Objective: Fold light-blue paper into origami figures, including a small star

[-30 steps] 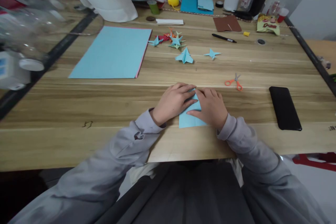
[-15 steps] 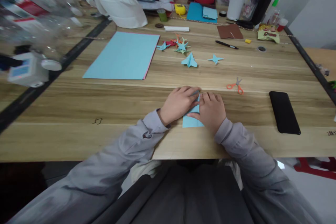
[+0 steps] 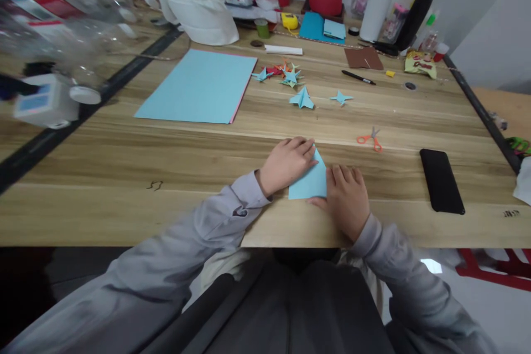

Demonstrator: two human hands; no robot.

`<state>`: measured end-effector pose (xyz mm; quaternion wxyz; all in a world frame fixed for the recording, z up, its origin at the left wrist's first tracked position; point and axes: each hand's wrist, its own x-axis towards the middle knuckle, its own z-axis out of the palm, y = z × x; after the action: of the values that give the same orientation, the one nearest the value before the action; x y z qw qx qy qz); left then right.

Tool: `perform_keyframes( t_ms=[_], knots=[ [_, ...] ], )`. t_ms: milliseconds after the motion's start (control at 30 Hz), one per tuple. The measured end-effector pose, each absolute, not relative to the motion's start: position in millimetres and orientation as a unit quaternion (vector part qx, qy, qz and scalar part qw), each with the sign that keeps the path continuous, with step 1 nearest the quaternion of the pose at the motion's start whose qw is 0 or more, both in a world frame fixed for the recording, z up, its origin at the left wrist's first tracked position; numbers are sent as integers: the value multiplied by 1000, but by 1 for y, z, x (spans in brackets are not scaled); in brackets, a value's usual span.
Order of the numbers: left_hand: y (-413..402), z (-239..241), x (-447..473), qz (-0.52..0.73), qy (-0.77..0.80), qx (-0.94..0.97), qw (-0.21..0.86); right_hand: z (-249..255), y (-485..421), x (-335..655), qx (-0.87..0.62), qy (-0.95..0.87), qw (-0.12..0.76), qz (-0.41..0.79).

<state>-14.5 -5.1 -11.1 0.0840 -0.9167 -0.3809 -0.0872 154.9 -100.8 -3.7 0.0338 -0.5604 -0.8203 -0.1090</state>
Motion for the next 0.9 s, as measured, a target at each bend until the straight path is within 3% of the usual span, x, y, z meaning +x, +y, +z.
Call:
perform_keyframes(
  t_ms=[233,500,900],
  knots=[
    [-4,-17,-14,-117,-369,-918,90,7,-122,161,-558,-823,28,-102],
    [-6,-12,-16,-126,-378,-915,68,7,-78,164,-596,-791,102,-90],
    [-7,-3,-12,-100,-391,-915,15,13,-30,138,-575,-811,-44,-97]
  ],
)
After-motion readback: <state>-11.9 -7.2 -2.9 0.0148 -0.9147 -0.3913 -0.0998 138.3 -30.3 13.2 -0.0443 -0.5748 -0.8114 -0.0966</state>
